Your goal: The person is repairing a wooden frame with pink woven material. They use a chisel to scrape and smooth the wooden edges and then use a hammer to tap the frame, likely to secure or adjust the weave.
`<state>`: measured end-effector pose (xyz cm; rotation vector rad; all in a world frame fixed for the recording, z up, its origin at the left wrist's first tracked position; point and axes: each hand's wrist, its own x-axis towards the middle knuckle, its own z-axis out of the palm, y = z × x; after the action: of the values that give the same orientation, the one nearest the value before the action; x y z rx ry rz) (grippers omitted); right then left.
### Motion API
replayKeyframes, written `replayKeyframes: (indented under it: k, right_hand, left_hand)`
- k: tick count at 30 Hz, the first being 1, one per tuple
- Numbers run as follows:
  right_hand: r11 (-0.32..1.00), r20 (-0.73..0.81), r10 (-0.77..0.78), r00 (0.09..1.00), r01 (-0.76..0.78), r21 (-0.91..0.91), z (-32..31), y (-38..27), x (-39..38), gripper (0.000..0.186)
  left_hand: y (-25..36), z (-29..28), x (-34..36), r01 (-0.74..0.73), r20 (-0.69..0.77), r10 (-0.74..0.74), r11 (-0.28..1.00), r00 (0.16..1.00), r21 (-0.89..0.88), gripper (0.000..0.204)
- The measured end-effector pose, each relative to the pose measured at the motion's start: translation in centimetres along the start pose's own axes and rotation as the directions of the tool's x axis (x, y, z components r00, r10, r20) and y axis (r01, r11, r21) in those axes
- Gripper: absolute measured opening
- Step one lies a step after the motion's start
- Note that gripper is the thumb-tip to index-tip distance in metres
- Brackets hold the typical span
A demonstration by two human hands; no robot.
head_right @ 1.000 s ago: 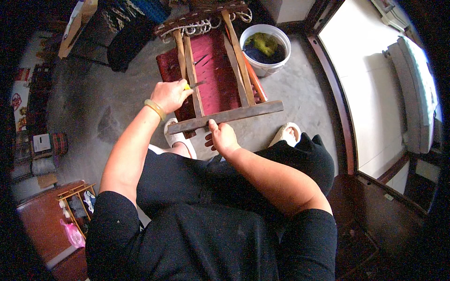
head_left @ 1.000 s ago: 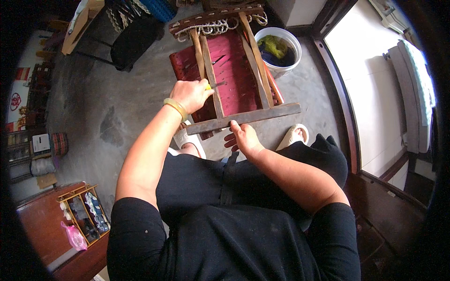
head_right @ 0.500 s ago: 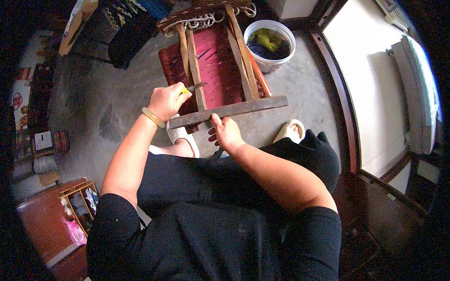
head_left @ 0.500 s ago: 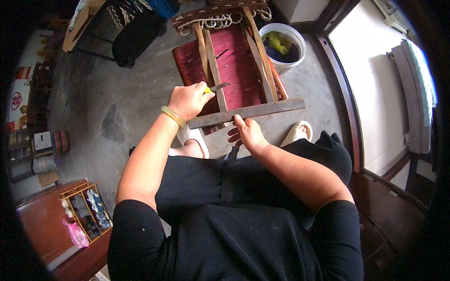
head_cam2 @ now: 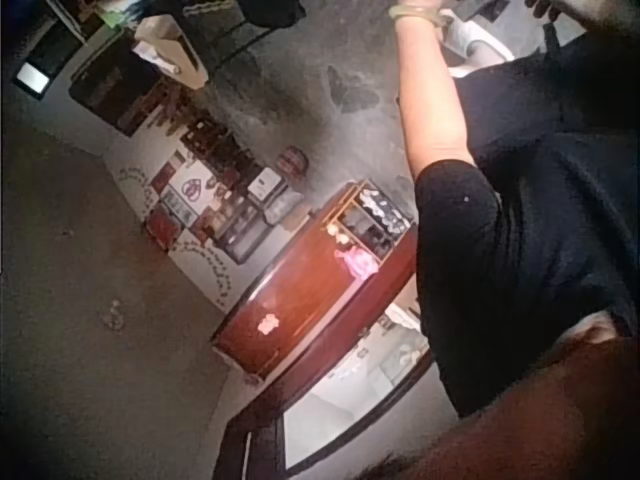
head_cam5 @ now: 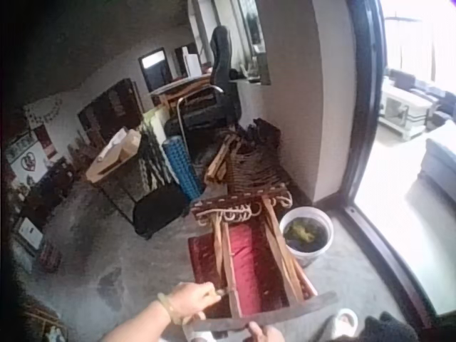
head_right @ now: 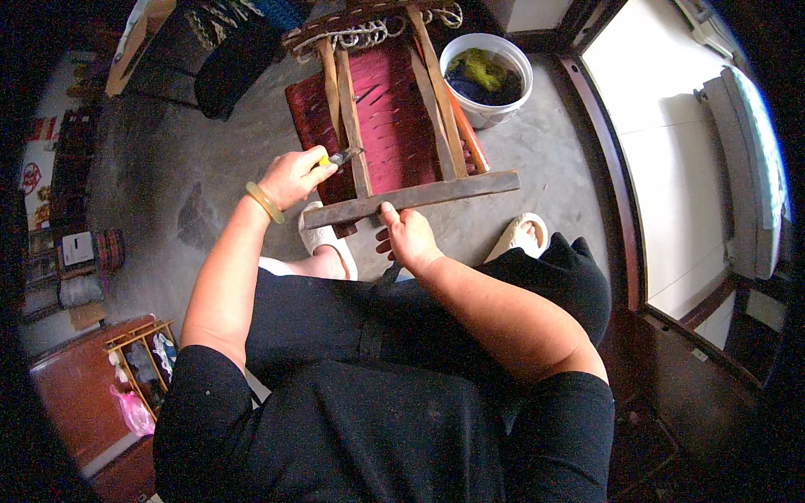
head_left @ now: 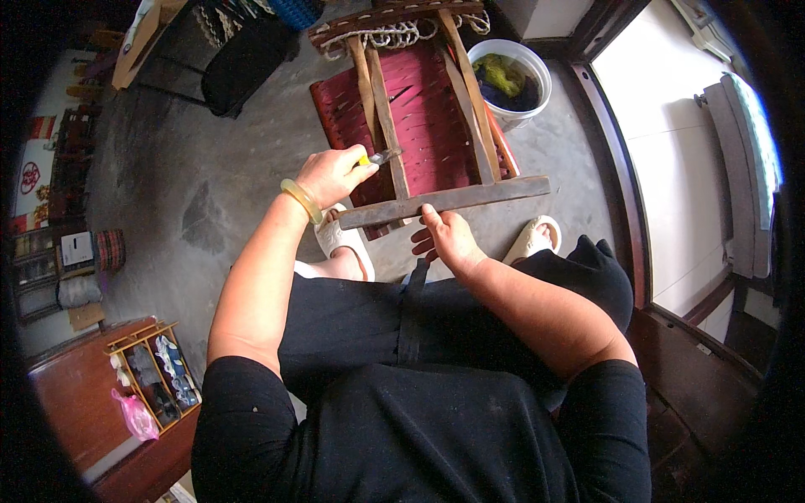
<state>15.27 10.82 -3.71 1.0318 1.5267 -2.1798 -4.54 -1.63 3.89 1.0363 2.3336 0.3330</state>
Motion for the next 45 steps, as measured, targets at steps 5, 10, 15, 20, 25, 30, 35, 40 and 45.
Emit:
replayKeyframes:
  k: [5, 10, 15, 20, 25, 30, 35, 40, 45]
  right_hand:
    - [0.999, 0.001, -0.03, 1.0, 0.03, -0.038, -0.2, 0.3, 0.4, 0.056]
    - [0.999, -0.007, -0.021, 1.0, 0.02, -0.032, -0.1, 0.3, 0.4, 0.056]
    - [0.999, 0.001, -0.022, 1.0, 0.022, -0.039, -0.2, 0.1, 0.2, 0.055]
    - [0.999, 0.001, -0.026, 1.0, 0.026, -0.047, -0.2, 0.1, 0.2, 0.054]
    - [0.998, -0.001, -0.041, 0.999, 0.041, -0.05, -0.1, 0.0, 0.1, 0.054]
    - [0.998, 0.002, -0.03, 1.0, 0.03, -0.048, -0.2, 0.2, 0.3, 0.054]
    - [0.998, -0.005, -0.032, 0.999, 0.032, -0.054, -0.2, 0.2, 0.3, 0.053]
    - [0.999, -0.023, -0.026, 0.999, 0.025, -0.042, 0.0, 0.1, 0.2, 0.052]
    - [0.998, -0.03, -0.021, 0.999, 0.019, -0.056, 0.0, 0.4, 0.4, 0.052]
  left_hand:
    - [-0.7, 0.2, -0.3, -0.049, -0.021, 0.049, 0.999, 0.999, 0.002, 0.04]
    - [-1.2, 0.5, -0.4, -0.007, 0.024, 0.007, 1.0, 1.0, -0.009, 0.043]
    - [-1.4, 1.1, 0.0, -0.038, 0.019, 0.037, 0.999, 0.999, 0.029, 0.043]
    - [-1.7, 1.0, 0.3, -0.041, 0.018, 0.039, 0.997, 0.999, 0.066, 0.043]
    - [-1.8, 1.1, 0.3, -0.036, 0.01, 0.035, 0.997, 0.999, 0.072, 0.044]
    - [-0.9, 0.7, 0.3, -0.012, 0.057, 0.004, 0.989, 0.998, 0.145, 0.042]
    - [-1.0, 0.7, 0.3, -0.026, 0.069, 0.014, 0.982, 0.998, 0.185, 0.043]
    - [-1.2, 1.3, 0.1, -0.089, 0.033, 0.084, 0.975, 0.996, 0.206, 0.042]
    - [-0.9, 1.4, -0.2, -0.137, 0.004, 0.14, 0.961, 0.99, 0.241, 0.042]
